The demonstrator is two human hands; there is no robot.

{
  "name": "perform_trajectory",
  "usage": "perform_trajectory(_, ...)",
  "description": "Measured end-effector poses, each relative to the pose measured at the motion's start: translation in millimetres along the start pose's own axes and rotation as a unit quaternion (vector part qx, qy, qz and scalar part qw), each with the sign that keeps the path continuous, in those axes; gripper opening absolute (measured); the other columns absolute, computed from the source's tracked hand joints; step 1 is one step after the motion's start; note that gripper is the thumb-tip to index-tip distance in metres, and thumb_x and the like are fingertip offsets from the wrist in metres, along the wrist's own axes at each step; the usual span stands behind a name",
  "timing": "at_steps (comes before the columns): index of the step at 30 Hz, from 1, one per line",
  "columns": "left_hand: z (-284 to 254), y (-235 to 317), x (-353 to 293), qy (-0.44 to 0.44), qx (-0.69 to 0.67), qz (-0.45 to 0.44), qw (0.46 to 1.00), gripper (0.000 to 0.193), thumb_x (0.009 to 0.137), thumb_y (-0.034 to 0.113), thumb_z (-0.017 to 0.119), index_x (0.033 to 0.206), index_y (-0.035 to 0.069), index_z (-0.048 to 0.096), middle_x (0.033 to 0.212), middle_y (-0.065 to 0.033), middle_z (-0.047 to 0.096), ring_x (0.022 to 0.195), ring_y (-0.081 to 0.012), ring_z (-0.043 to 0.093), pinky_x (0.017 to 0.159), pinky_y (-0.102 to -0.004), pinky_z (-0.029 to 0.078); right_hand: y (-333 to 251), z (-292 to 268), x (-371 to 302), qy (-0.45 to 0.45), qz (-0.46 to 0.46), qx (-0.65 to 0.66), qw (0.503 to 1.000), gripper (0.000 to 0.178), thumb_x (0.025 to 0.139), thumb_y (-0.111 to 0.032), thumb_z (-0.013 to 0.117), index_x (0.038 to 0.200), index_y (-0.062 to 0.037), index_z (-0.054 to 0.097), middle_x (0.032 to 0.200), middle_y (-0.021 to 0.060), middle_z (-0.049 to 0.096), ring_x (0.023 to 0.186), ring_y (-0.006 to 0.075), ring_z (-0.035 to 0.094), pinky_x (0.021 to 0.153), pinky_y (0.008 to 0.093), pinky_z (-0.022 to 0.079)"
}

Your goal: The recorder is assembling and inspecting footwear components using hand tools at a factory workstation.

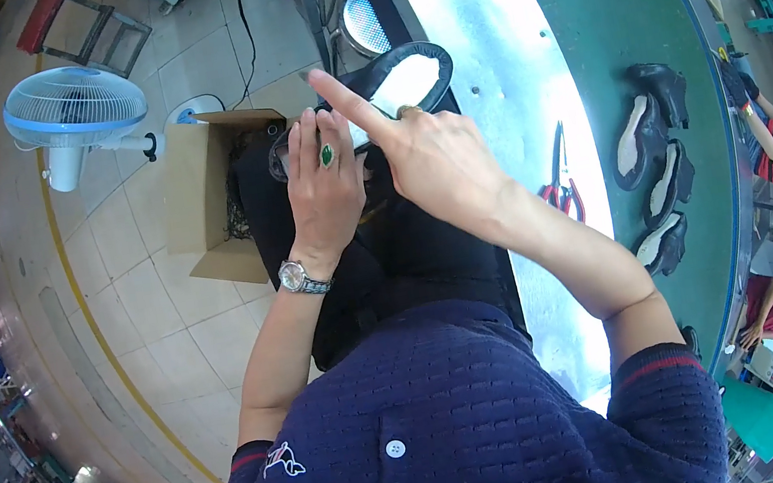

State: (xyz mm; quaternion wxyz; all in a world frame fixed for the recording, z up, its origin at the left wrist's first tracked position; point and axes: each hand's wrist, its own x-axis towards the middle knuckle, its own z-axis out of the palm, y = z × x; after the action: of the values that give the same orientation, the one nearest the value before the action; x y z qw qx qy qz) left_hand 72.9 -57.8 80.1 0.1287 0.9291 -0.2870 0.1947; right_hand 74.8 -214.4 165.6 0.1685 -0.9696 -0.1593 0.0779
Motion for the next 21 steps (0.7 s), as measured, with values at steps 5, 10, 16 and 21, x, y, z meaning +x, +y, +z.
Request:
perform_trajectory(5,13,1,-5,0.062,-0.052,-0.022,0.996,0.038,0.087,0.004,0.059,0.121,-0.013,0.055,0.123,-0.0249,0.054,0.127,-0.0428,0.047,0.111,-0.0489,0.035,2,8,3,0.016,0.011,0.006,1.0,0.089,0.084,-0.002,0.055,0.155,-0.0328,0.01,0.073,0.022,0.065,0.059,0.0352,0.067,0.052,0.0431,0.054)
perform_trajectory(10,13,-3,-9,0.064,-0.064,-0.022,0.996,0.043,0.086,0.007,0.064,0.123,-0.012,0.053,0.124,-0.0238,0.054,0.127,-0.0417,0.047,0.11,-0.0479,0.037,-7,2,4,-0.01,0.004,0.012,1.0,0.089,0.085,-0.003,0.055,0.155,-0.0318,0.01,0.072,0.0214,0.064,0.058,0.0357,0.066,0.052,0.0434,0.054)
perform_trajectory(16,-40,-2,11,0.0,-0.069,-0.156,0.985,0.065,0.071,0.011,0.079,0.127,-0.006,0.052,0.13,-0.0213,0.049,0.126,-0.0382,0.046,0.103,-0.0434,0.042,-3,9,5,-0.041,0.021,0.008,0.999,0.087,0.085,-0.006,0.058,0.155,-0.0308,0.011,0.068,0.019,0.064,0.058,0.0359,0.066,0.052,0.0443,0.053)
perform_trajectory(21,-38,-16,-4,-0.043,-0.108,-0.163,0.98,0.063,0.069,0.01,0.079,0.126,-0.002,0.055,0.128,-0.0176,0.055,0.123,-0.0348,0.052,0.097,-0.0399,0.048,-9,30,-1,0.051,-0.016,0.044,0.998,0.09,0.084,-0.005,0.059,0.155,-0.0297,0.009,0.063,0.0173,0.063,0.058,0.0344,0.066,0.054,0.045,0.054)
